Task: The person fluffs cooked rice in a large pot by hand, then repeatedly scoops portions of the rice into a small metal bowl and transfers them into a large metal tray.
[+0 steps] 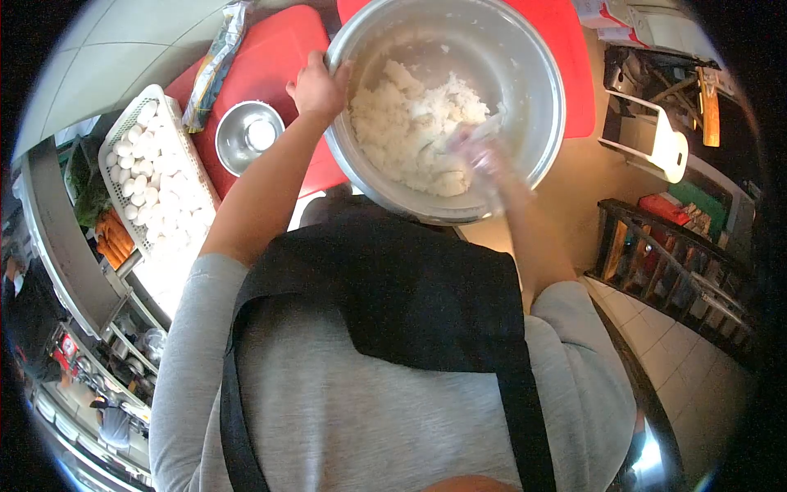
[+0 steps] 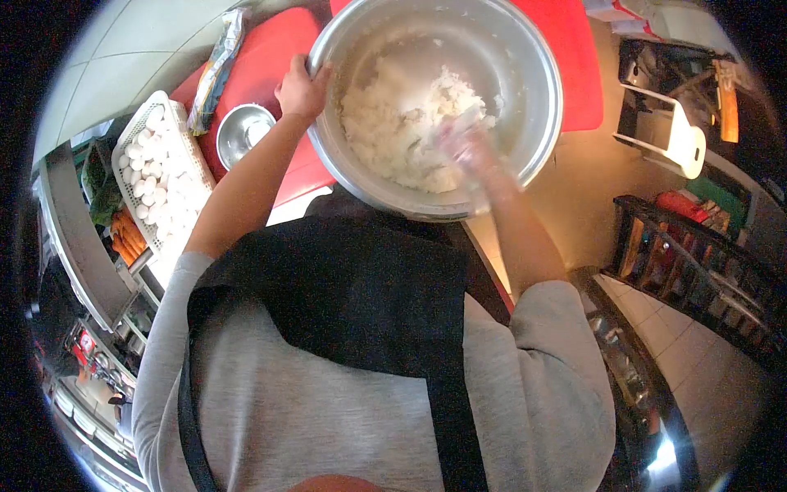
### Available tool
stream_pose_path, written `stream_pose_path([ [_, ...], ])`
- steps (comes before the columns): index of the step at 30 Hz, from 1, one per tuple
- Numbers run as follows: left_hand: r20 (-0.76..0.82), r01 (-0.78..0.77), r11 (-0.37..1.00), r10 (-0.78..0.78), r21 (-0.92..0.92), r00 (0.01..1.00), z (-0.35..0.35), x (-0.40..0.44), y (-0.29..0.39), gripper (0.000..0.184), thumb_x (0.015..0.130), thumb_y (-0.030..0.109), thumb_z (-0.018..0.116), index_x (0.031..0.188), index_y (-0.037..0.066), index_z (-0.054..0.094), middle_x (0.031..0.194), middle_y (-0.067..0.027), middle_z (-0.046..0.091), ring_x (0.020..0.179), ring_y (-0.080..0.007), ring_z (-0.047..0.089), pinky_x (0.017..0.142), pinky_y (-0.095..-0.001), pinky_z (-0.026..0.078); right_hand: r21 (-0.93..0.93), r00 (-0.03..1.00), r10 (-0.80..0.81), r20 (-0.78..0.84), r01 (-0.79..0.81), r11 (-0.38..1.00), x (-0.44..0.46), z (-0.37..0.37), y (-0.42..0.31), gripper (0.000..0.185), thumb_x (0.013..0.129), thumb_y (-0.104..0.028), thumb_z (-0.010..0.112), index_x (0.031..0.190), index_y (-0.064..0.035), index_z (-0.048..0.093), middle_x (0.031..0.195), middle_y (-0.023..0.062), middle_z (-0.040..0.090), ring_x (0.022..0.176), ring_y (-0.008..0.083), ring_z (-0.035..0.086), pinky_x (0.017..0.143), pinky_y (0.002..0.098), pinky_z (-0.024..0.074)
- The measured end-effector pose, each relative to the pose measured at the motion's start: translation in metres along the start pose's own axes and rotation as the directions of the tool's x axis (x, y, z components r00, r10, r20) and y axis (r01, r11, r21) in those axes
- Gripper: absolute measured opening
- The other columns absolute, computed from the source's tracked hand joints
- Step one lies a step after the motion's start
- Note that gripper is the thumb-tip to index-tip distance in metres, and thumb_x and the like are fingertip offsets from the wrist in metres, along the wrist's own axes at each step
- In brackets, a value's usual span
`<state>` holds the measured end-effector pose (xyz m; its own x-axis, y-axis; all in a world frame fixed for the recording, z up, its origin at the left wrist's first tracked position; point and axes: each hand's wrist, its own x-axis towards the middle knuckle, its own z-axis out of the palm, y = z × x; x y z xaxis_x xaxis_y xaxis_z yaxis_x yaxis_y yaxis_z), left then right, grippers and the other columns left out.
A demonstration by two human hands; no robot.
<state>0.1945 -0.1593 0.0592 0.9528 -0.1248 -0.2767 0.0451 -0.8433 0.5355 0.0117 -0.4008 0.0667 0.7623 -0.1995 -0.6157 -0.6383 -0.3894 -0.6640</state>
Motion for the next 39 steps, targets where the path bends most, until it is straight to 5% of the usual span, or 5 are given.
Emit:
stream_pose_path([
  [9, -0.020, 0.045, 0.999, -0.045, -0.022, 0.999, 0.003, -0.008, -0.003, 0.046, 0.079, 0.042, 0.056, 0.109, 0.008, 0.048, 0.097, -0.0146, 0.061, 0.101, -0.0291, 0.054, 0.097, -0.0513, 0.024, 0.936, 0.850, 0.464, -0.250, 0.334, -0.108, 0.120, 0.034, 0.103, 0.027, 0.082, -0.017, 0.047, 0.102, -0.0006, 0.057, 0.088, 0.0108, 0.059, 0.080, 0.0213, 0.057, 0.070, 0.0288, 0.0486],
  [19, -0.012, 0.009, 1.000, -0.009, -0.013, 1.000, -0.001, -0.008, -0.006, 0.047, 0.079, 0.044, 0.056, 0.107, 0.007, 0.047, 0.094, -0.0149, 0.061, 0.098, -0.0297, 0.054, 0.096, -0.0532, 0.024, 0.025, 0.497, -0.852, -0.168, 0.866, 0.500, 0.073, 0.125, 0.036, 0.020, 0.076, -0.013, 0.062, 0.092, -0.0071, 0.052, 0.080, 0.0017, 0.055, 0.075, 0.0161, 0.054, 0.068, 0.0291, 0.0436],
  [21, -0.007, 0.015, 1.000, -0.015, 0.007, 1.000, -0.001, -0.009, -0.003, 0.046, 0.079, 0.043, 0.056, 0.106, 0.007, 0.047, 0.094, -0.0151, 0.061, 0.097, -0.0298, 0.055, 0.096, -0.0536, 0.024, 0.795, 0.955, 0.112, 0.274, -0.290, 0.533, 0.031, 0.087, -0.027, 0.010, 0.080, -0.009, 0.060, 0.073, -0.0084, 0.053, 0.075, 0.0005, 0.054, 0.063, 0.0124, 0.052, 0.054, 0.0262, 0.0432],
  [27, -0.004, -0.015, 0.999, 0.015, -0.039, 1.000, -0.001, -0.009, -0.005, 0.044, 0.079, 0.041, 0.056, 0.105, 0.007, 0.047, 0.094, -0.0161, 0.061, 0.097, -0.0306, 0.055, 0.096, -0.0540, 0.024, 0.019, 0.689, -0.704, 0.173, 0.712, 0.702, 0.026, 0.073, -0.057, 0.015, 0.084, -0.017, 0.057, 0.072, -0.0088, 0.054, 0.078, 0.0034, 0.058, 0.068, 0.0149, 0.055, 0.061, 0.0325, 0.0469],
  [39, 0.008, 0.013, 0.999, -0.013, -0.032, 1.000, -0.001, -0.010, -0.002, 0.044, 0.079, 0.040, 0.056, 0.105, 0.005, 0.048, 0.092, -0.0178, 0.061, 0.094, -0.0319, 0.056, 0.096, -0.0528, 0.024, -0.239, 0.916, -0.098, -0.388, 0.002, 0.971, 0.190, 0.012, -0.067, 0.028, 0.077, -0.021, 0.059, 0.096, -0.0016, 0.059, 0.087, 0.0097, 0.061, 0.082, 0.0210, 0.058, 0.067, 0.0344, 0.0465],
])
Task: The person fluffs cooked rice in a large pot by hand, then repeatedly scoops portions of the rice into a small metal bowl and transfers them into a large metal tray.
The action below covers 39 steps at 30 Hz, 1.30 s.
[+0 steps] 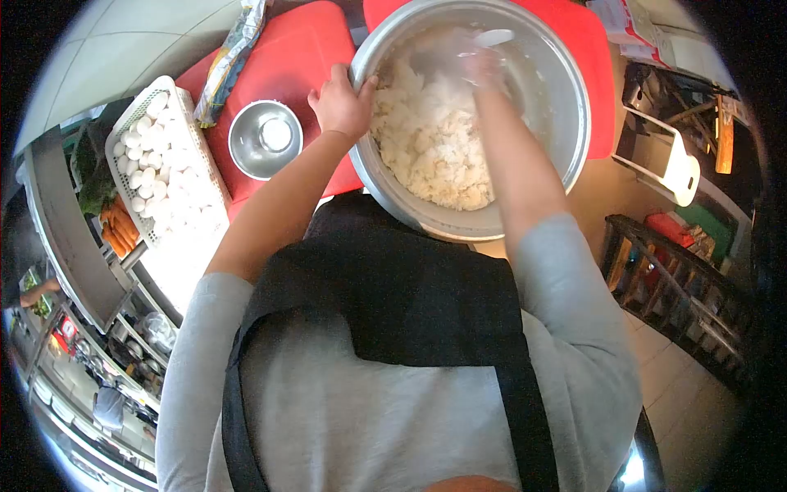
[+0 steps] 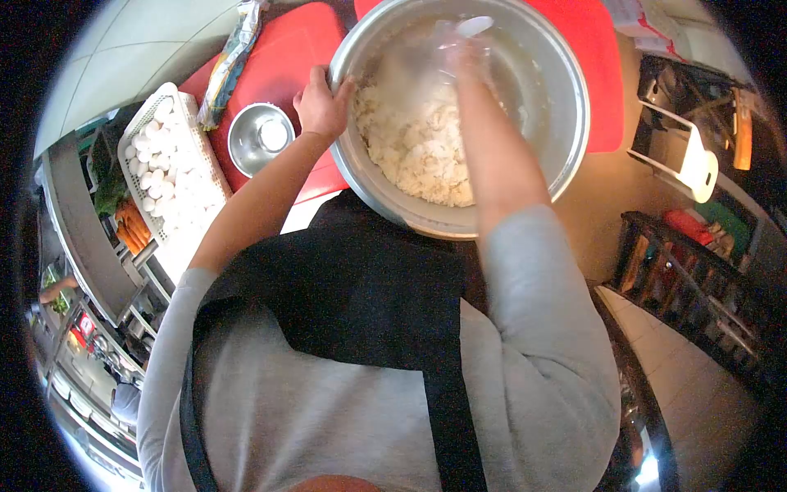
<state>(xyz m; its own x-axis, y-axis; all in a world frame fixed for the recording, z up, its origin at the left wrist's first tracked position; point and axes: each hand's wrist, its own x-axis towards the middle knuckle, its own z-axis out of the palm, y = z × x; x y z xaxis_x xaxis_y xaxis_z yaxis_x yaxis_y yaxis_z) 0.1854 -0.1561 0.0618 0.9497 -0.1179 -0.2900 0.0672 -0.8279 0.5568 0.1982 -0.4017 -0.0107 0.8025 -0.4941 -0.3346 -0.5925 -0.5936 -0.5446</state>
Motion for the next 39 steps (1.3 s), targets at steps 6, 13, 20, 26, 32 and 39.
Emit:
stream_pose_path([
  [6, -0.024, -0.022, 0.999, 0.023, 0.040, 0.999, 0.002, 0.000, -0.003, 0.045, 0.079, 0.041, 0.055, 0.105, 0.004, 0.048, 0.093, -0.0179, 0.060, 0.095, -0.0320, 0.055, 0.096, -0.0517, 0.023, 0.573, 0.767, -0.390, 0.509, 0.036, 0.819, -0.107, 0.054, -0.044, 0.026, 0.079, -0.025, 0.059, 0.091, -0.0019, 0.060, 0.084, 0.0088, 0.061, 0.079, 0.0202, 0.057, 0.070, 0.0314, 0.0445],
  [13, -0.011, -0.034, 0.999, 0.034, -0.012, 0.999, 0.004, 0.000, -0.006, 0.047, 0.079, 0.042, 0.055, 0.107, 0.005, 0.047, 0.095, -0.0173, 0.060, 0.096, -0.0317, 0.055, 0.097, -0.0504, 0.023, 0.512, 0.672, -0.416, 0.613, 0.063, 0.857, -0.146, -0.038, 0.030, 0.015, 0.076, -0.018, 0.066, 0.080, -0.0060, 0.058, 0.083, 0.0029, 0.059, 0.075, 0.0109, 0.055, 0.069, 0.0248, 0.0464],
  [20, -0.034, -0.031, 0.999, 0.032, 0.024, 0.999, 0.008, 0.001, -0.008, 0.048, 0.079, 0.043, 0.055, 0.108, 0.005, 0.047, 0.096, -0.0171, 0.060, 0.096, -0.0317, 0.056, 0.097, -0.0503, 0.024, 0.367, 0.989, -0.003, 0.150, -0.053, 0.929, -0.199, -0.055, 0.045, 0.014, 0.081, -0.017, 0.056, 0.072, -0.0061, 0.055, 0.071, 0.0032, 0.056, 0.065, 0.0124, 0.052, 0.064, 0.0280, 0.0446],
  [26, -0.055, -0.030, 0.998, 0.033, 0.048, 0.998, 0.004, 0.000, -0.001, 0.047, 0.079, 0.042, 0.056, 0.107, 0.006, 0.047, 0.096, -0.0169, 0.061, 0.096, -0.0319, 0.056, 0.096, -0.0511, 0.025, 0.753, 0.982, -0.189, 0.012, 0.116, 0.648, -0.157, -0.062, 0.057, 0.011, 0.075, -0.011, 0.058, 0.067, -0.0073, 0.052, 0.065, 0.0029, 0.051, 0.058, 0.0089, 0.046, 0.054, 0.0265, 0.0424],
  [32, -0.069, -0.057, 0.996, 0.061, 0.062, 0.996, 0.004, 0.002, -0.004, 0.048, 0.078, 0.043, 0.056, 0.107, 0.006, 0.048, 0.095, -0.0164, 0.061, 0.095, -0.0314, 0.056, 0.097, -0.0516, 0.023, 0.253, 0.930, -0.351, 0.110, 0.316, 0.914, -0.164, -0.006, 0.039, 0.009, 0.081, -0.008, 0.054, 0.072, -0.0078, 0.051, 0.070, 0.0036, 0.053, 0.064, 0.0153, 0.052, 0.063, 0.0288, 0.0469],
  [39, -0.060, -0.067, 0.997, 0.069, 0.046, 0.996, 0.006, -0.001, -0.007, 0.048, 0.078, 0.043, 0.056, 0.106, 0.005, 0.048, 0.095, -0.0164, 0.061, 0.097, -0.0307, 0.055, 0.097, -0.0516, 0.023, 0.691, 0.978, -0.173, 0.114, 0.047, 0.721, -0.195, -0.040, 0.028, 0.015, 0.078, -0.007, 0.057, 0.065, -0.0066, 0.050, 0.064, 0.0022, 0.053, 0.061, 0.0114, 0.048, 0.055, 0.0260, 0.0409],
])
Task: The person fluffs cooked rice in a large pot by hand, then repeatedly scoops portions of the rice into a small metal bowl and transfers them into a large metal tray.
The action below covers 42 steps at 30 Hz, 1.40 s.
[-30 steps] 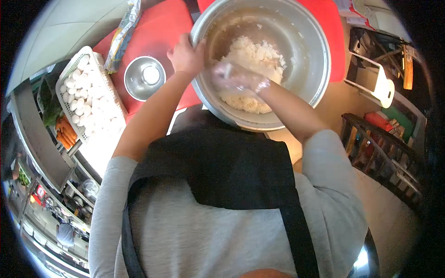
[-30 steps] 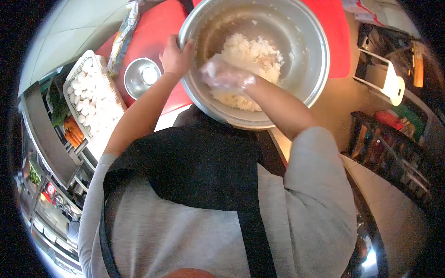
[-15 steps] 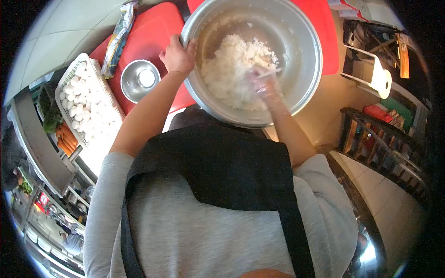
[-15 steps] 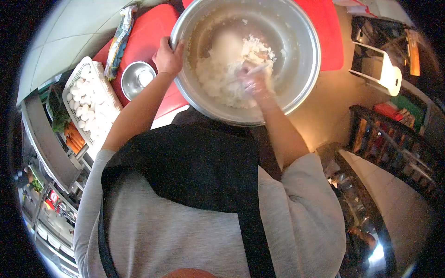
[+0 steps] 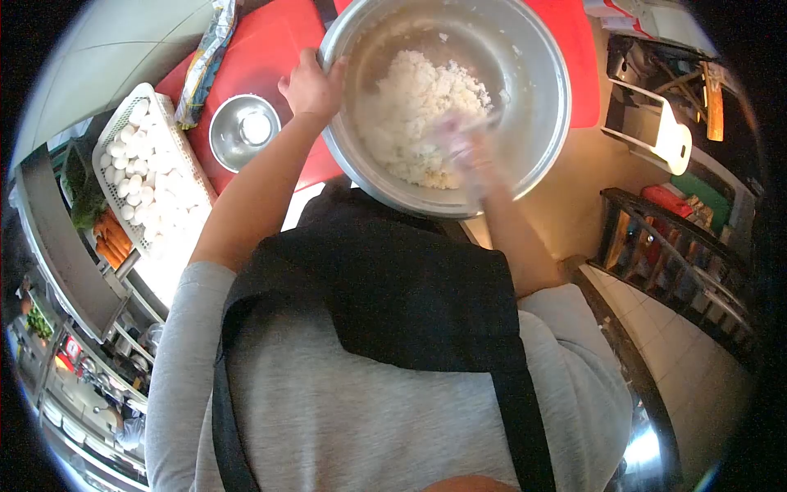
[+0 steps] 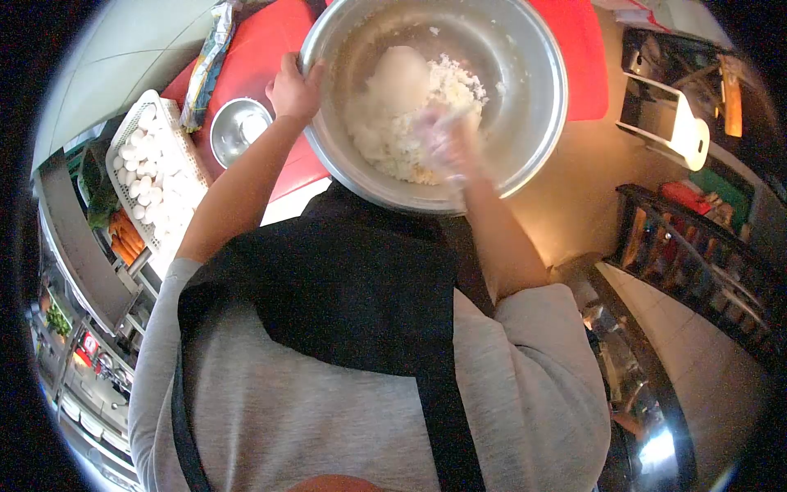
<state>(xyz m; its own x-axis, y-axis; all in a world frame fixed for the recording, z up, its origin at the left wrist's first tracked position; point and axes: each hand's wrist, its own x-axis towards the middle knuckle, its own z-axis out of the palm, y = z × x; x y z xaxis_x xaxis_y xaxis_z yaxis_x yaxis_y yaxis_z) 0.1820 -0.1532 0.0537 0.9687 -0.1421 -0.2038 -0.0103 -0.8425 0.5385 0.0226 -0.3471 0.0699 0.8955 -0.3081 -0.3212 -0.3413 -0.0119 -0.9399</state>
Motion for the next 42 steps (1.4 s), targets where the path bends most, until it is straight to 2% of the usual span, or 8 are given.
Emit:
stream_pose_path([
  [2, -0.016, -0.010, 1.000, 0.009, -0.017, 1.000, 0.003, 0.003, 0.000, 0.047, 0.078, 0.043, 0.056, 0.105, 0.005, 0.049, 0.095, -0.0167, 0.061, 0.097, -0.0310, 0.055, 0.096, -0.0518, 0.024, -0.589, 0.980, -0.060, 0.190, 0.162, 0.792, -0.017, 0.012, 0.027, 0.015, 0.079, -0.008, 0.057, 0.066, -0.0054, 0.050, 0.065, 0.0023, 0.053, 0.062, 0.0130, 0.050, 0.058, 0.0279, 0.0426],
  [12, -0.122, 0.187, 0.851, -0.279, -0.491, 0.952, -0.006, -0.072, -0.047, 0.047, 0.080, 0.027, 0.059, 0.111, -0.005, 0.042, 0.110, -0.0223, 0.051, 0.104, -0.0305, 0.049, 0.091, -0.0369, 0.035, 0.238, 0.732, 0.300, -0.611, -0.192, 0.952, -0.060, -0.032, -0.083, 0.040, 0.091, -0.037, 0.042, 0.096, -0.0001, 0.056, 0.088, 0.0087, 0.057, 0.086, 0.0198, 0.054, 0.084, 0.0312, 0.0418],
  [16, 0.017, 0.293, 0.416, -0.553, -0.861, 0.833, 0.014, -0.138, -0.049, 0.045, 0.085, 0.023, 0.053, 0.116, -0.006, 0.037, 0.116, -0.0247, 0.044, 0.106, -0.0279, 0.045, 0.091, -0.0370, 0.034, 0.304, 0.780, 0.125, -0.613, 0.086, 0.949, -0.063, -0.036, -0.026, 0.041, 0.091, -0.035, 0.043, 0.099, 0.0037, 0.051, 0.092, 0.0121, 0.057, 0.087, 0.0205, 0.055, 0.083, 0.0310, 0.0428],
  [21, 0.726, 0.639, 0.752, -0.346, -0.164, 0.594, -0.017, -0.164, -0.039, 0.047, 0.087, 0.030, 0.051, 0.113, -0.007, 0.042, 0.106, -0.0221, 0.053, 0.100, -0.0255, 0.051, 0.087, -0.0354, 0.038, -0.538, 0.663, -0.637, -0.393, 0.396, 0.744, -0.004, -0.085, -0.021, 0.031, 0.089, -0.028, 0.049, 0.095, 0.0022, 0.052, 0.088, 0.0111, 0.059, 0.080, 0.0216, 0.057, 0.074, 0.0318, 0.0462],
  [29, 0.112, 0.201, 0.938, -0.176, -0.282, 0.978, -0.010, -0.050, -0.012, 0.052, 0.074, 0.031, 0.067, 0.106, -0.004, 0.046, 0.098, -0.0244, 0.057, 0.092, -0.0350, 0.057, 0.078, -0.0407, 0.044, -0.518, 0.699, -0.245, -0.671, -0.206, 0.830, 0.052, -0.101, 0.070, 0.020, 0.085, -0.020, 0.048, 0.092, -0.0032, 0.055, 0.085, 0.0092, 0.059, 0.080, 0.0244, 0.057, 0.070, 0.0363, 0.0469],
  [33, -0.004, 0.154, 0.912, -0.169, -0.381, 0.986, 0.002, -0.042, -0.012, 0.045, 0.075, 0.026, 0.065, 0.107, 0.000, 0.045, 0.091, -0.0224, 0.060, 0.087, -0.0366, 0.058, 0.076, -0.0407, 0.044, 0.281, 0.637, 0.243, -0.732, -0.042, 0.959, 0.048, -0.101, 0.109, 0.017, 0.083, -0.018, 0.047, 0.091, -0.0060, 0.056, 0.085, 0.0087, 0.058, 0.081, 0.0254, 0.057, 0.070, 0.0388, 0.0473],
  [36, -0.054, 0.137, 0.913, -0.170, -0.383, 0.984, 0.002, -0.041, -0.005, 0.042, 0.077, 0.025, 0.063, 0.107, 0.002, 0.045, 0.089, -0.0205, 0.061, 0.085, -0.0347, 0.060, 0.076, -0.0403, 0.045, 0.874, 0.740, 0.484, -0.467, 0.301, 0.382, 0.056, -0.098, 0.118, 0.018, 0.081, -0.017, 0.047, 0.093, -0.0081, 0.056, 0.086, 0.0086, 0.057, 0.082, 0.0260, 0.056, 0.071, 0.0402, 0.0476],
  [42, -0.037, 0.165, 0.921, -0.190, -0.352, 0.981, -0.002, -0.042, 0.002, 0.043, 0.078, 0.027, 0.063, 0.108, 0.002, 0.044, 0.090, -0.0198, 0.061, 0.085, -0.0341, 0.060, 0.077, -0.0394, 0.044, 0.651, 0.692, 0.559, -0.457, -0.169, 0.740, 0.082, -0.018, 0.080, 0.039, 0.085, -0.035, 0.051, 0.110, -0.0045, 0.051, 0.103, 0.0159, 0.055, 0.094, 0.0292, 0.054, 0.083, 0.0387, 0.0432],
])
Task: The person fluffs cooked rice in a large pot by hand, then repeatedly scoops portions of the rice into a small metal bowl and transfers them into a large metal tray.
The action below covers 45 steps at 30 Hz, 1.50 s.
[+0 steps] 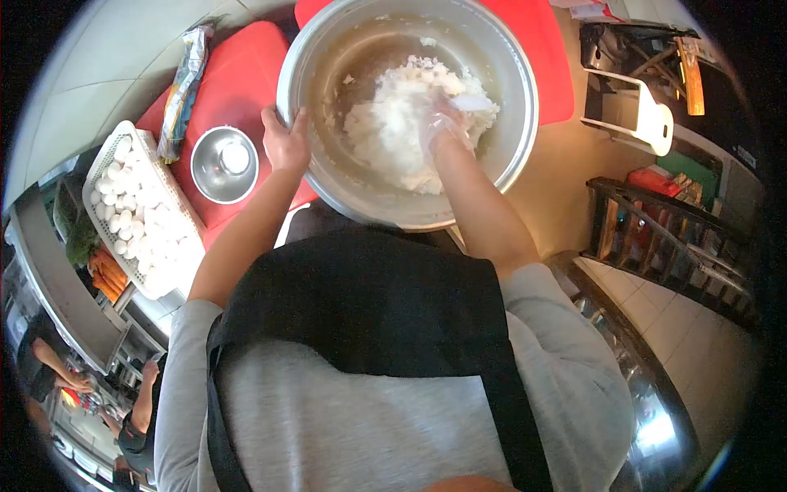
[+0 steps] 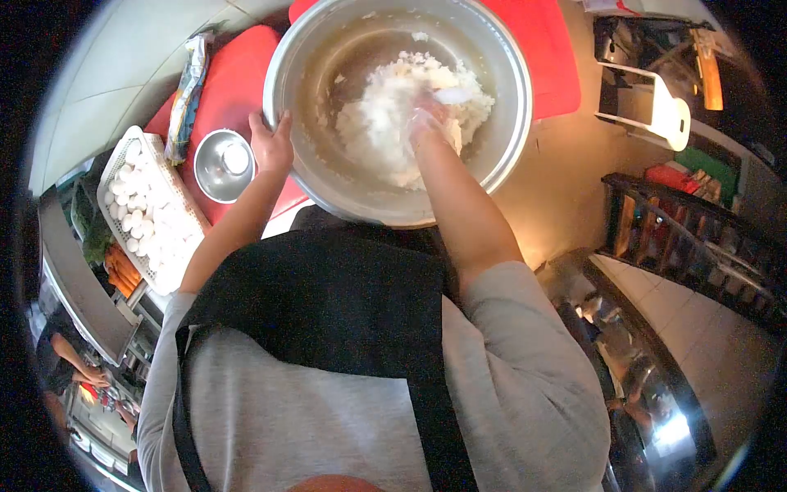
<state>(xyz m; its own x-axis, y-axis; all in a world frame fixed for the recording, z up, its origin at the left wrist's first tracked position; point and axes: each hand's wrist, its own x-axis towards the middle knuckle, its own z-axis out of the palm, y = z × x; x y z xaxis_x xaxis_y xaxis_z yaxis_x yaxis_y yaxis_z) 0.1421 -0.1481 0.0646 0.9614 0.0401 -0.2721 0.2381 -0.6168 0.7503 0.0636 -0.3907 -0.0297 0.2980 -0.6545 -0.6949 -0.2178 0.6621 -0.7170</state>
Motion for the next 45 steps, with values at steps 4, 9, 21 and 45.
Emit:
stream_pose_path([
  [4, 0.028, 0.017, 1.000, -0.017, 0.007, 0.999, -0.003, -0.002, 0.005, 0.044, 0.078, 0.028, 0.061, 0.108, 0.002, 0.043, 0.092, -0.0206, 0.061, 0.088, -0.0344, 0.059, 0.079, -0.0402, 0.043, -0.490, 0.939, -0.291, 0.181, 0.343, 0.802, 0.007, 0.018, -0.064, 0.036, 0.083, -0.036, 0.056, 0.100, -0.0047, 0.058, 0.095, 0.0145, 0.059, 0.087, 0.0265, 0.057, 0.073, 0.0356, 0.0453],
  [9, 0.038, 0.026, 0.999, -0.027, 0.042, 0.999, -0.002, -0.001, -0.001, 0.046, 0.076, 0.028, 0.062, 0.107, 0.001, 0.043, 0.091, -0.0217, 0.060, 0.088, -0.0361, 0.059, 0.080, -0.0415, 0.042, -0.685, 0.613, -0.488, 0.621, 0.728, 0.043, 0.068, -0.023, -0.100, 0.032, 0.081, -0.034, 0.056, 0.085, -0.0029, 0.062, 0.081, 0.0133, 0.062, 0.075, 0.0264, 0.060, 0.063, 0.0385, 0.0463],
  [21, -0.007, 0.002, 1.000, -0.002, -0.003, 1.000, 0.002, -0.001, 0.001, 0.045, 0.076, 0.028, 0.063, 0.105, 0.000, 0.045, 0.091, -0.0224, 0.060, 0.087, -0.0372, 0.058, 0.079, -0.0422, 0.042, -0.225, 0.999, 0.034, 0.001, -0.033, 0.974, -0.019, -0.006, -0.024, 0.023, 0.082, -0.021, 0.057, 0.092, -0.0005, 0.059, 0.089, 0.0113, 0.059, 0.079, 0.0248, 0.058, 0.071, 0.0345, 0.0456],
  [45, 0.052, 0.002, 0.998, -0.005, 0.063, 0.999, -0.001, 0.004, -0.004, 0.042, 0.078, 0.032, 0.059, 0.106, 0.004, 0.045, 0.091, -0.0178, 0.061, 0.089, -0.0331, 0.054, 0.091, -0.0419, 0.028, -0.314, 0.371, 0.179, 0.911, 0.346, 0.884, -0.070, 0.051, 0.011, 0.023, 0.081, -0.015, 0.062, 0.100, -0.0033, 0.056, 0.095, 0.0063, 0.057, 0.087, 0.0151, 0.056, 0.071, 0.0292, 0.0488],
])
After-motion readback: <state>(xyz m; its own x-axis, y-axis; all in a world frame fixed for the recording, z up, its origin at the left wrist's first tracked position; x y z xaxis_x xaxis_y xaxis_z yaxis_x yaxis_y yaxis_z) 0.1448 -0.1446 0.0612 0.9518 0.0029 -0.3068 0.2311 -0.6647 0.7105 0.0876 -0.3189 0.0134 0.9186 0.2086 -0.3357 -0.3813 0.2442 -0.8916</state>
